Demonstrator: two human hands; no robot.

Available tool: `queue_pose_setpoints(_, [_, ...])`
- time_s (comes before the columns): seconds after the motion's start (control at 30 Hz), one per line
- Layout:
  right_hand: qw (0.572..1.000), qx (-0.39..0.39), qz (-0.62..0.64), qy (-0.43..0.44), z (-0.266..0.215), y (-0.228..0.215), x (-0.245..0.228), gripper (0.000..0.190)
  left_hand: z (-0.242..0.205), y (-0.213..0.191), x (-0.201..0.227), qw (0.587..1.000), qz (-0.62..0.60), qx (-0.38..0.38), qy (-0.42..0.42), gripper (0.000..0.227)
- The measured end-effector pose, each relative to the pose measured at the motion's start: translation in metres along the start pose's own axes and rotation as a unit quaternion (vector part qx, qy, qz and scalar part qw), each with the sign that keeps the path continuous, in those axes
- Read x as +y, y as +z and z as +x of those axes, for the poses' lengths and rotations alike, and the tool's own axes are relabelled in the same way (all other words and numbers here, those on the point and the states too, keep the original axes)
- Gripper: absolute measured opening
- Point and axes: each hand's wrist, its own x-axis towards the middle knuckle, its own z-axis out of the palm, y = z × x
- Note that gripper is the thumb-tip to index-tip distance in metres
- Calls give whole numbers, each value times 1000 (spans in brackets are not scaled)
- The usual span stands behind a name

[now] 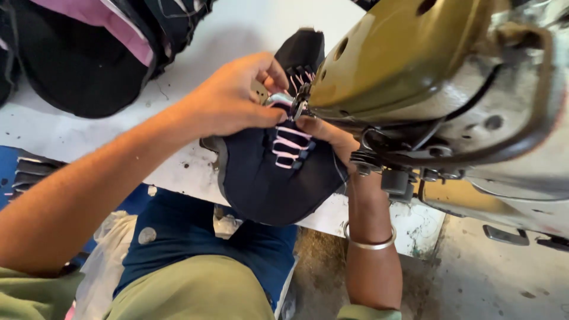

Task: The person uses a sewing machine to stitch pink laces onto the upper part of black shoes. They repeatedly pick up shoes from a pile on the floor, position them under the needle, and sew the laces in place before moving to the next item.

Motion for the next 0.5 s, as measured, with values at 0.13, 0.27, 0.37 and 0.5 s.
queue_pose_setpoints(0.13, [996,46,-35,-69,10,-11,9,30,13,-4,-8,998,-39,-28,-43,30])
queue_pose_setpoints(0.27, [995,49,-69,-57,14,-16,11,31,12,-3,-11,999,-22,-25,-21,25])
queue_pose_setpoints(0.37, [983,-19,182,25,18,-17,12,37,6,0,-17,997,-69,-20,4,22])
queue_pose_setpoints(0.5, [997,20,18,-68,-3,-5,-11,41,3,2,-16,997,-52,-12,48,20])
